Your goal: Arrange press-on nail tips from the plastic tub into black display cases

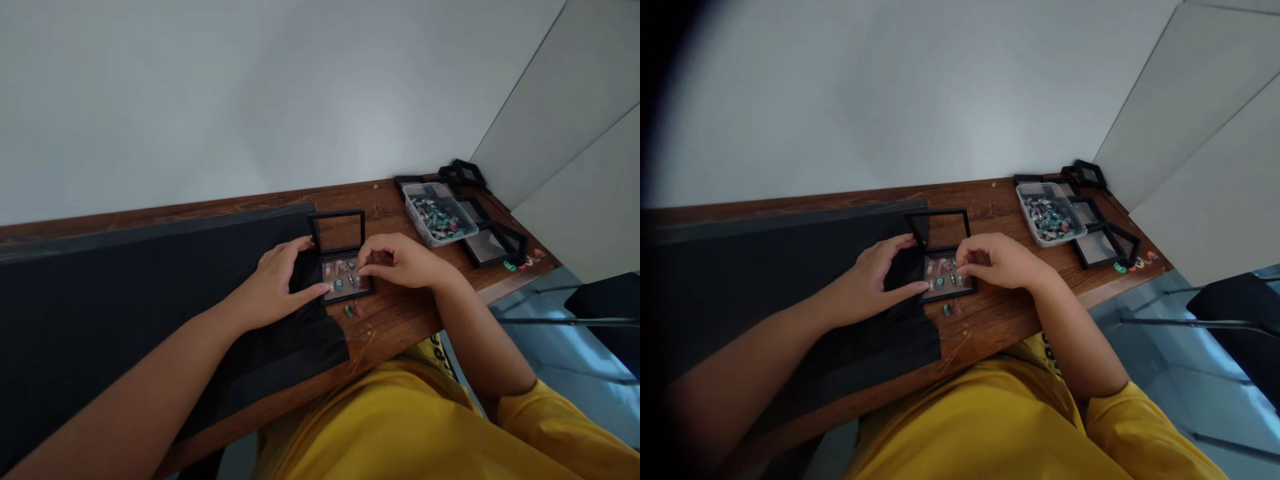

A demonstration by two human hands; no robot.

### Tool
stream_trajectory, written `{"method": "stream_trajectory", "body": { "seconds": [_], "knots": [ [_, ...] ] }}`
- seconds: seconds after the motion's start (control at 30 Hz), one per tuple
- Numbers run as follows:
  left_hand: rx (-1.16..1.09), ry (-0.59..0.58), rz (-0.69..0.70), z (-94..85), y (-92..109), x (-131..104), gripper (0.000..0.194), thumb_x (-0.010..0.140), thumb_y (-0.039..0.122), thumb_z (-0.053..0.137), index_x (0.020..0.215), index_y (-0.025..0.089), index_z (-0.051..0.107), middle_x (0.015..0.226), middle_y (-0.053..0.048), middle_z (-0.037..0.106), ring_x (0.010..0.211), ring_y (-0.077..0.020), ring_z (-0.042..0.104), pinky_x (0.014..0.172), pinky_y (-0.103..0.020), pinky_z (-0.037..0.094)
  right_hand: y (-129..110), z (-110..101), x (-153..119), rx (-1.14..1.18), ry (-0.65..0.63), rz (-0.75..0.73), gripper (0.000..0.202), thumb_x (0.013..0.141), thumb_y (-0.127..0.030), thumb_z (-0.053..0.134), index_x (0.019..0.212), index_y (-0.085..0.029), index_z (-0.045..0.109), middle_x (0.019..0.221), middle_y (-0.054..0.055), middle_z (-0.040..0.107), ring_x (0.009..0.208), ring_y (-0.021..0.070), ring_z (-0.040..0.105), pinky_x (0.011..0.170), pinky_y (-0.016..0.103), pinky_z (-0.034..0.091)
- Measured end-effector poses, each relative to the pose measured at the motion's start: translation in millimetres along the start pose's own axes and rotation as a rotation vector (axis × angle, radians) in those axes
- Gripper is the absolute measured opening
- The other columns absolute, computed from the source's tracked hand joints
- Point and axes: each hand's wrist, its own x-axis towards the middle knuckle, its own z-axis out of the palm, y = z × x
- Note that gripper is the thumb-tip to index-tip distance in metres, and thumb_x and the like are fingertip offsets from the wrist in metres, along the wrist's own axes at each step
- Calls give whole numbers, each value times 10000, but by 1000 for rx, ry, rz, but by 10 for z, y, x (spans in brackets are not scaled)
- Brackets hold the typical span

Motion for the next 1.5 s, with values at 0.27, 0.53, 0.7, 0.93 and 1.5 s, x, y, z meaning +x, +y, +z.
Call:
{"method": "stream_trajectory", "body": {
  "seconds": [0.27,0.53,0.7,0.93,1.5],
  "knots": [
    [18,-19,-26,-34,32,7,981,828,814,629,1550,176,447,1523,-206,596,1439,-455,535,1211,-641,421,-3,15,-5,-88,-6,100,89,1005,-250,581,936,-197,599,862,10,655,772,156,569,757,281,424],
    [19,-51,-51,-54,69,7,1001,829,818,612,1559,154,444,1524,-218,592,1456,-454,521,1228,-632,409,2,40,-22,-79,110,89,250,1019,-128,465,1226,-190,591,940,29,746,899,178,683,878,304,484],
    [18,-63,-56,-69,80,17,997,819,821,617,1551,162,462,1508,-206,604,1451,-460,520,1224,-632,414,41,35,-9,-154,104,-14,369,947,-25,465,1117,-177,755,1006,52,792,933,174,710,881,291,504],
    [23,-69,-63,-73,67,10,970,832,802,624,1564,187,462,1517,-195,602,1459,-450,517,1227,-621,413,41,62,1,-193,177,-29,301,881,-13,545,985,-153,790,937,56,803,797,151,693,768,260,505],
    [20,-60,-65,-64,77,-2,990,830,817,611,1561,165,461,1525,-201,598,1464,-451,514,1232,-620,412,-16,38,-8,-284,141,20,153,786,-38,736,825,-165,813,803,28,807,705,135,699,689,232,455]
  ]
}}
